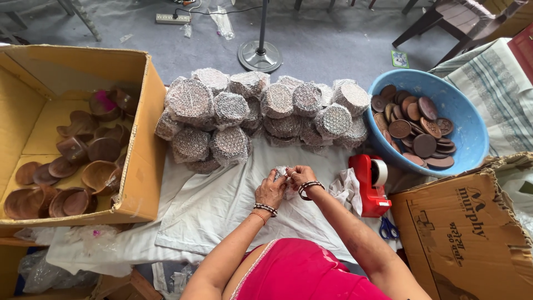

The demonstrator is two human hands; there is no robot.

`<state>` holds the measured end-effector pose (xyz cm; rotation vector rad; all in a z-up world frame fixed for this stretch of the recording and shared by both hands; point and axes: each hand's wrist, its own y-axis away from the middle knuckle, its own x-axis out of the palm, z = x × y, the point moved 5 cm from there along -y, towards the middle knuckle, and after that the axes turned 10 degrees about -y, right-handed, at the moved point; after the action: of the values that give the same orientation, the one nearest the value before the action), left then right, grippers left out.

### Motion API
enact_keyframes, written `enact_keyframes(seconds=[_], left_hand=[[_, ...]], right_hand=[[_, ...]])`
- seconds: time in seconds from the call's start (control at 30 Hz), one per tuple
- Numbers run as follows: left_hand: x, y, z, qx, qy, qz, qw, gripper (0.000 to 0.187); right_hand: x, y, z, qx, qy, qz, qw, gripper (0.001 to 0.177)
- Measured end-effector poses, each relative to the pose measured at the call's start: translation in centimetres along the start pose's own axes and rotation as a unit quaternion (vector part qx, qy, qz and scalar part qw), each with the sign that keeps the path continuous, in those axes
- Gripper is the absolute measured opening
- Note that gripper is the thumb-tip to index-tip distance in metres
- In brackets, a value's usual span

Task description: The person wraps a brown clay item in bubble wrap by hand and wipes another clay item with a white cloth.

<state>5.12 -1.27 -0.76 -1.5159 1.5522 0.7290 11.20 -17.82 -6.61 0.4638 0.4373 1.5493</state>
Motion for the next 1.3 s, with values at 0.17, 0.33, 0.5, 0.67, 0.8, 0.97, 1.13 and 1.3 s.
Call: enact_keyframes(seconds=[0.17, 0.33, 0.5, 0.67, 0.8, 0.97, 1.13, 1.3], left_hand=[[1.0, 0.0, 0.4, 0.0, 0.005, 0.002, 1.0, 0.03], [0.9, 0.0, 0.5, 0.015, 0.027, -0.039, 0.999, 0.042], [-1.4, -0.1, -0.8, 0.014, 0.016, -0.003, 1.0, 0.055], [-0.1, -0.4, -0.2, 0.008, 0.0, 0.028, 1.0, 0.054], [0.1, -0.5, -0.2, 0.0, -0.01, 0.027, 1.0, 0.05], [0.0, -0.4, -0.7, 0.004, -0.022, 0.03, 0.999, 0.048], [0.1, -0.3, -0.9, 0.005, -0.022, 0.03, 0.999, 0.046], [-0.1, -0.2, -0.7, 0.005, -0.027, 0.032, 0.999, 0.046]], right_hand=[[-0.1, 0.2, 0.4, 0.027, 0.048, -0.029, 0.998, 0.024], [0.6, 1.2, 1.7, 0.034, 0.104, -0.058, 0.992, 0.027], [-0.5, -0.6, 0.2, 0.01, 0.209, -0.107, 0.972, 0.027], [-0.3, -0.2, 1.1, -0.002, 0.288, -0.125, 0.949, 0.031], [-0.2, 0.6, 2.4, 0.014, 0.349, -0.132, 0.928, 0.037], [-0.3, 2.3, 3.4, 0.06, 0.307, -0.119, 0.942, 0.036], [-0.7, 2.6, 2.9, 0.082, 0.245, -0.103, 0.961, 0.033], [-0.7, 3.7, 2.7, 0.08, 0.21, -0.091, 0.97, 0.038]])
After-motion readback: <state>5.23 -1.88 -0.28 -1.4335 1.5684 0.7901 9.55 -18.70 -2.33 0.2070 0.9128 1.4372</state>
